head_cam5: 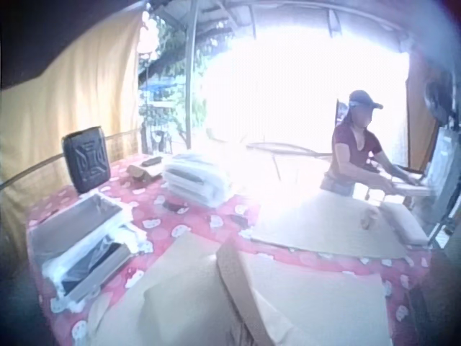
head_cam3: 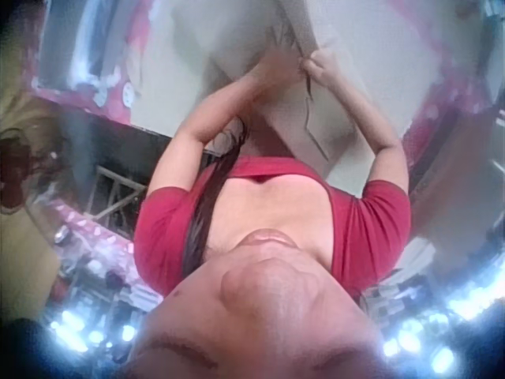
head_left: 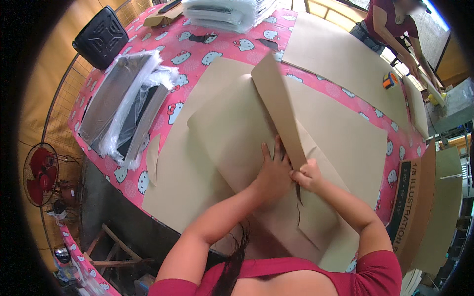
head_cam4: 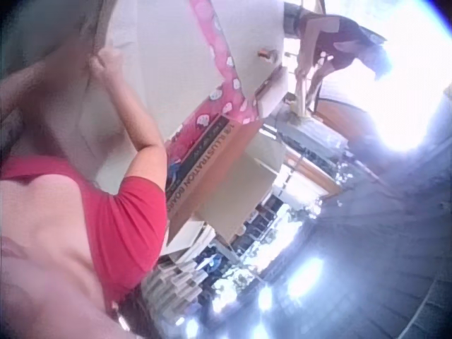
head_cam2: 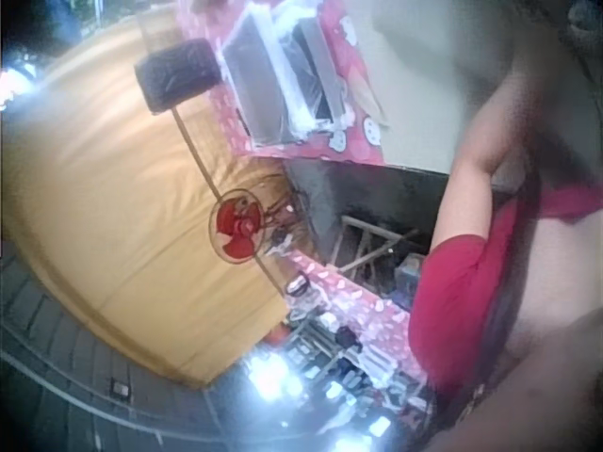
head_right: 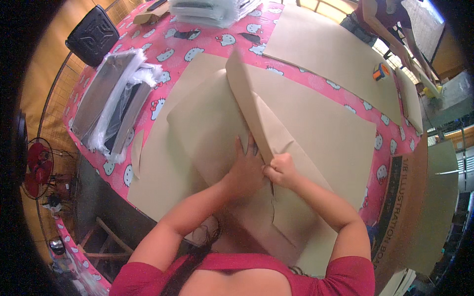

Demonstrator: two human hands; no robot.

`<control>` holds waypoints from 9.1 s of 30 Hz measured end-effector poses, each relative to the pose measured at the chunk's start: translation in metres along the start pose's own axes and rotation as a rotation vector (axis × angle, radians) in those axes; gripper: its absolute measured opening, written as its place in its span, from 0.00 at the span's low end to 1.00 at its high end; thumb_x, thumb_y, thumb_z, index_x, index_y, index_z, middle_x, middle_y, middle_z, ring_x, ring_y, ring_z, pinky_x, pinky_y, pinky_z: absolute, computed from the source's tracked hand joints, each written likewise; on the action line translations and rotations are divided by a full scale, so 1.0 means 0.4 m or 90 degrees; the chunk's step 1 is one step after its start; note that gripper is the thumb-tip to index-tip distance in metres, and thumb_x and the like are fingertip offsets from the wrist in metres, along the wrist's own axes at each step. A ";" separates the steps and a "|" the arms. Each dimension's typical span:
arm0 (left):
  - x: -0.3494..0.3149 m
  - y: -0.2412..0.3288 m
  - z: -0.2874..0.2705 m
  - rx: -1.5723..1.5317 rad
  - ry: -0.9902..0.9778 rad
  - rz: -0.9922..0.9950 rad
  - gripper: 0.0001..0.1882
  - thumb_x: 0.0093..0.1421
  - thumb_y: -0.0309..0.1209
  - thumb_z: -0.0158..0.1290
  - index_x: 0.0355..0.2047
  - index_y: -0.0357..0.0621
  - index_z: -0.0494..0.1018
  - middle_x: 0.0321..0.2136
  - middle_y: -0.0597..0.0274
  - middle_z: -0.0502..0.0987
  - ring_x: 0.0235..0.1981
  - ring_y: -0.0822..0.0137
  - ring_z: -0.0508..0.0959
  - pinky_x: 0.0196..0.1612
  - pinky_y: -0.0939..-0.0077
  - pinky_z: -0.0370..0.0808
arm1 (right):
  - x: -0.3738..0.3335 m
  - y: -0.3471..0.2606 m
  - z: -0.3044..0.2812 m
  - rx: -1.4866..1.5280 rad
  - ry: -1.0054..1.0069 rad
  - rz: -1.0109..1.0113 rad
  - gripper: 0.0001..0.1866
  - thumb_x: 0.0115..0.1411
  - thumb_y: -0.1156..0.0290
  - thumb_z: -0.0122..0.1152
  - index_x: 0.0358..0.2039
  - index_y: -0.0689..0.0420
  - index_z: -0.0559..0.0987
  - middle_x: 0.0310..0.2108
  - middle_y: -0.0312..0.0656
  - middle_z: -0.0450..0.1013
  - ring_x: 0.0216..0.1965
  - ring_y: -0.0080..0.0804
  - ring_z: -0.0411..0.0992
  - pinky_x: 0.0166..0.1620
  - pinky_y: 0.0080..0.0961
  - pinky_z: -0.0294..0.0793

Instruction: The person wraps several flat rectangular items in brown paper and clear tape, folding the edges around the objects and securing them, then places the finished packages into a large cardboard box.

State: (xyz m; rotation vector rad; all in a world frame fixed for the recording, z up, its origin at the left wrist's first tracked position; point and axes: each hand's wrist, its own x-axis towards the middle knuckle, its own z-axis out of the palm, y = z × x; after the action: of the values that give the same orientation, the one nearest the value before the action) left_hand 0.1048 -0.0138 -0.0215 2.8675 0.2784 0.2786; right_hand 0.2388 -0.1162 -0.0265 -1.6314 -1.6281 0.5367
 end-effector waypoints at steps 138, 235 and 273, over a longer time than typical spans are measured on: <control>-0.423 0.243 -0.003 -0.359 -0.182 0.259 0.36 0.59 0.52 0.44 0.59 0.38 0.56 0.61 0.48 0.53 0.64 0.54 0.50 0.64 0.60 0.44 | -0.090 -0.280 0.141 -0.036 0.411 -0.208 0.32 0.38 0.70 0.66 0.48 0.63 0.72 0.37 0.50 0.74 0.36 0.39 0.75 0.40 0.30 0.74; -0.009 -0.461 0.004 -0.898 0.258 -0.411 0.38 0.63 0.38 0.45 0.61 0.25 0.40 0.64 0.44 0.41 0.66 0.59 0.41 0.65 0.71 0.41 | 0.228 0.196 -0.073 -0.150 0.421 0.341 0.26 0.50 0.49 0.62 0.15 0.65 0.77 0.23 0.53 0.70 0.26 0.44 0.69 0.34 0.35 0.67; -0.301 -0.134 -0.157 0.014 -0.210 0.116 0.28 0.63 0.54 0.31 0.63 0.70 0.52 0.66 0.78 0.44 0.67 0.60 0.39 0.61 0.34 0.29 | -0.296 -0.575 0.561 0.970 0.461 0.370 0.31 0.55 0.57 0.57 0.56 0.57 0.62 0.55 0.43 0.62 0.58 0.44 0.58 0.60 0.40 0.53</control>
State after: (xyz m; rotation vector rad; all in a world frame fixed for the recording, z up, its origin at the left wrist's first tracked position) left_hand -0.0333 0.0260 0.0045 2.9013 -0.0429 -0.1669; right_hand -0.0919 -0.2052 -0.0199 -0.8067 0.0444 0.9607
